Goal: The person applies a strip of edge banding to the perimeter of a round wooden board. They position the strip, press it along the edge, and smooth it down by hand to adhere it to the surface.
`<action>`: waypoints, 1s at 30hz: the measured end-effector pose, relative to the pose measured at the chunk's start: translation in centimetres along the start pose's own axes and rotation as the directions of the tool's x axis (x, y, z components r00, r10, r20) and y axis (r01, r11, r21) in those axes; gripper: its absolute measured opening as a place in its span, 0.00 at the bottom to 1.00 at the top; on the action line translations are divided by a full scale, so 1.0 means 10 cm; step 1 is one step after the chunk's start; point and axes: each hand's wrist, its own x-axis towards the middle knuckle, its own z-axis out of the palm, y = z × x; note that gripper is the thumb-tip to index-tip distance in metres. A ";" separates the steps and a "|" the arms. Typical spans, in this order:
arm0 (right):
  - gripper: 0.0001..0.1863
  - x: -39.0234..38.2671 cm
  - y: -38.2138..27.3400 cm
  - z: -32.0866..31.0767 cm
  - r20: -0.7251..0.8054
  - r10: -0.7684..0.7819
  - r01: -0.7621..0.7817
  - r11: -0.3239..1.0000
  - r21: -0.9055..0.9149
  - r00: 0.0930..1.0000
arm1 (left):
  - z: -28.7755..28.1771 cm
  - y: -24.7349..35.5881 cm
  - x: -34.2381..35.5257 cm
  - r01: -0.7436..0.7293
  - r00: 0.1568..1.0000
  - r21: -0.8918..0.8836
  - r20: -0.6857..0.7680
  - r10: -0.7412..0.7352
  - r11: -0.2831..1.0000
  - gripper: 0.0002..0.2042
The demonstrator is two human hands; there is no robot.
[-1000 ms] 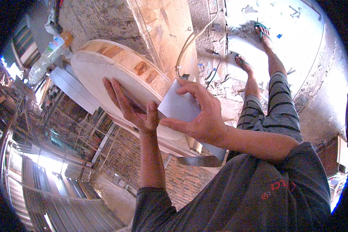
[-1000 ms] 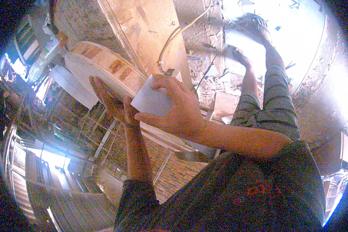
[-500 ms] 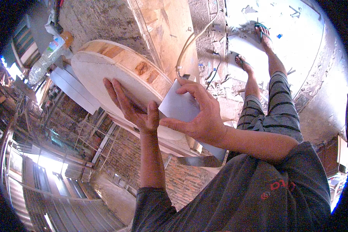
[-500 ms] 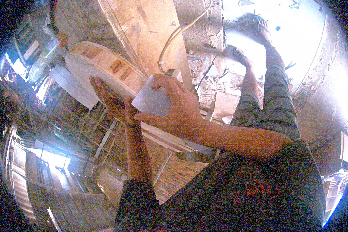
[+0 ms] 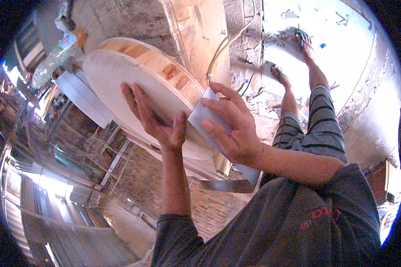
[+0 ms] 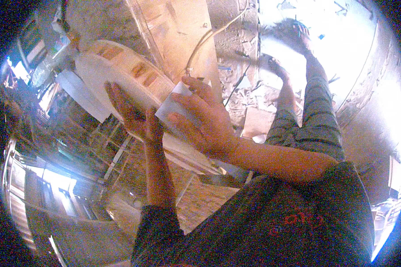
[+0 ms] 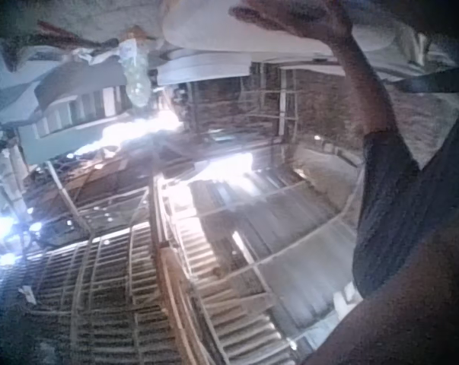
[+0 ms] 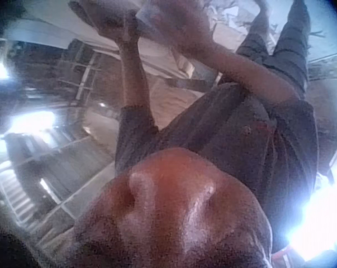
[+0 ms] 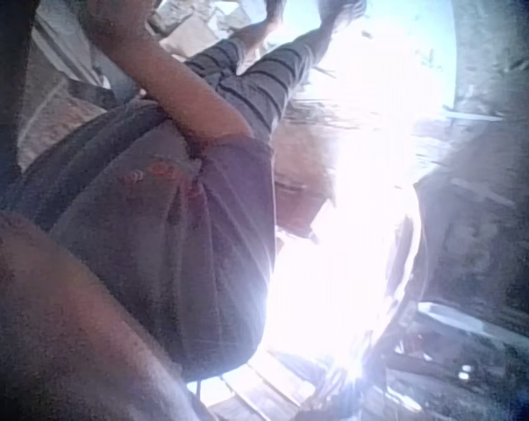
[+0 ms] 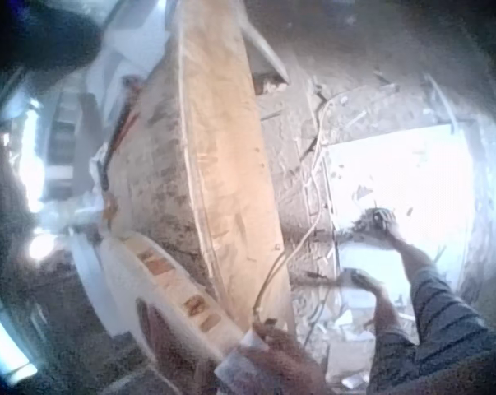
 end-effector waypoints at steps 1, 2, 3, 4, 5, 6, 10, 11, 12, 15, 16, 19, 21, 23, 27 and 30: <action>0.22 -0.01 -0.02 0.01 0.001 0.009 -0.009 1.000 0.015 1.000 | -0.02 -0.01 -0.02 -0.014 1.000 0.001 -0.004 0.014 1.000 0.52; 0.22 -0.01 -0.04 0.02 -0.001 0.016 -0.016 1.000 0.020 1.000 | -0.01 -0.05 -0.03 -0.029 1.000 -0.009 -0.011 0.029 1.000 0.52; 0.22 -0.02 -0.06 0.03 -0.001 0.024 -0.024 0.999 0.022 1.000 | 0.00 -0.08 -0.04 -0.042 0.999 -0.018 -0.020 0.042 0.999 0.52; 0.22 -0.03 -0.07 0.04 -0.015 0.010 -0.010 1.000 -0.023 1.000 | 0.00 -0.10 -0.06 -0.027 0.999 -0.014 -0.019 0.027 1.000 0.52; 0.22 -0.04 -0.07 0.05 -0.026 -0.010 0.008 0.998 -0.069 1.000 | 0.02 -0.11 -0.06 -0.012 1.000 -0.010 -0.023 0.012 1.000 0.52; 0.22 -0.04 -0.06 0.05 -0.035 -0.037 0.032 0.992 -0.122 0.999 | 0.04 -0.12 -0.07 0.001 0.999 -0.011 -0.033 -0.002 1.000 0.53; 0.22 -0.09 0.11 0.12 -0.081 -0.032 0.025 0.996 -0.080 0.996 | 0.08 -0.13 -0.08 0.010 0.997 -0.024 -0.082 -0.012 1.000 0.51; 0.22 -0.11 0.16 0.15 -0.118 0.019 -0.019 1.000 0.006 0.993 | 0.08 -0.11 -0.06 0.010 0.996 0.016 -0.086 -0.008 1.000 0.50; 0.22 -0.11 0.19 0.19 -0.148 0.075 -0.062 0.994 0.093 0.986 | 0.08 -0.10 -0.06 0.024 0.995 0.023 -0.100 -0.022 0.999 0.49; 0.28 -0.15 -0.02 0.14 0.000 0.064 -0.064 0.992 0.112 0.998 | 0.00 -0.15 -0.14 0.011 0.981 -0.043 -0.193 -0.019 0.999 0.46; 0.33 -0.14 0.07 0.07 0.032 0.067 -0.070 0.994 0.078 0.997 | 0.01 -0.33 -0.18 -0.057 0.974 -0.055 -0.222 0.043 0.997 0.44; 0.38 -0.21 -0.03 0.16 0.063 0.047 -0.052 0.995 0.086 0.997 | -0.10 -1.01 -0.42 -0.138 0.959 0.004 -0.250 0.134 0.990 0.41; 0.38 -0.30 -0.07 0.23 0.035 0.035 -0.034 0.999 -0.033 0.999 | -0.47 -1.29 -0.70 -0.031 0.977 0.153 -0.203 0.063 0.988 0.42; 0.36 -0.32 0.01 0.20 0.012 -0.010 0.011 0.999 -0.052 1.000 | -0.55 -1.78 -1.05 0.108 0.960 0.176 -0.275 -0.057 0.978 0.40; 0.29 -0.25 0.13 0.13 -0.106 0.007 -0.006 1.000 0.017 0.994 | -0.47 -2.48 -1.54 0.122 0.956 0.171 -0.285 -0.069 0.978 0.38; 0.28 -0.30 0.17 0.28 -0.107 -0.059 0.073 0.989 0.128 0.992 | -0.28 -2.50 -1.71 0.139 0.924 0.238 -0.381 -0.039 0.961 0.37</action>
